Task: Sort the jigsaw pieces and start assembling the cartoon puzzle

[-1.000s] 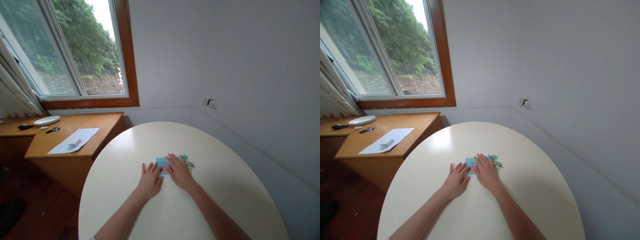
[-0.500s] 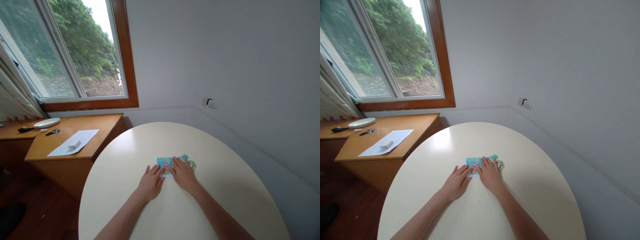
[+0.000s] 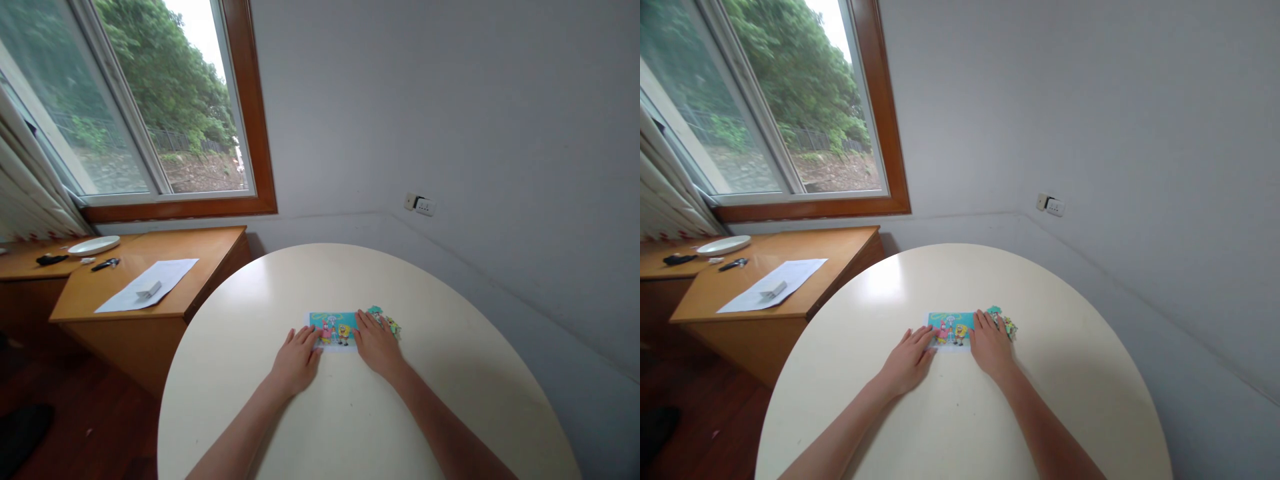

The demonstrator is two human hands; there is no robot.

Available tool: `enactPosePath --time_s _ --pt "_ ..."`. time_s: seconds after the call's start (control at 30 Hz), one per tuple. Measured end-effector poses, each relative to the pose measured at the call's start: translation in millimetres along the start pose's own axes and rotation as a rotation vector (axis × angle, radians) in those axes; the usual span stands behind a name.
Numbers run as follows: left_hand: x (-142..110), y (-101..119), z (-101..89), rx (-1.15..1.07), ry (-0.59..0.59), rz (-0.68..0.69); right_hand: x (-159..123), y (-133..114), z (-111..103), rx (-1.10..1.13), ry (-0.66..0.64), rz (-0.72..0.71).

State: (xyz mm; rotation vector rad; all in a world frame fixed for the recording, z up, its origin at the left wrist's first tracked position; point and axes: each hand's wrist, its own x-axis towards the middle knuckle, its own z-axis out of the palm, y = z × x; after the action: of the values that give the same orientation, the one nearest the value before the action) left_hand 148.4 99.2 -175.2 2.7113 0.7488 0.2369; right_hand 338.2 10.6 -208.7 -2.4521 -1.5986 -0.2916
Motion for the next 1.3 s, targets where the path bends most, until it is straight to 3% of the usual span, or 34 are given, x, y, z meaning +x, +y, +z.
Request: enactPosePath --time_s 0.37,0.5,0.63,0.73,0.9,1.1,1.3 --pt "8 -22 9.7 -0.002 0.105 -0.052 -1 7 -2 -0.029 -0.019 0.025" --pt "11 -27 14.7 -0.05 0.181 -0.031 0 6 -6 -0.004 0.063 0.006" --pt "13 -30 15.6 -0.167 0.361 0.0 -3 -5 -18 0.104 0.135 -0.166" --pt "15 -34 15.4 -0.255 0.427 -0.036 -9 -18 -23 0.18 0.051 -0.293" --pt "16 -36 17.2 -0.251 0.419 -0.066 -10 -27 -16 0.166 0.039 -0.283" --pt "13 -30 15.3 -0.107 0.235 -0.035 -7 -26 -16 0.138 0.113 -0.274" --pt "12 -31 17.0 -0.054 0.225 -0.036 -10 -32 -22 0.084 0.031 -0.234"
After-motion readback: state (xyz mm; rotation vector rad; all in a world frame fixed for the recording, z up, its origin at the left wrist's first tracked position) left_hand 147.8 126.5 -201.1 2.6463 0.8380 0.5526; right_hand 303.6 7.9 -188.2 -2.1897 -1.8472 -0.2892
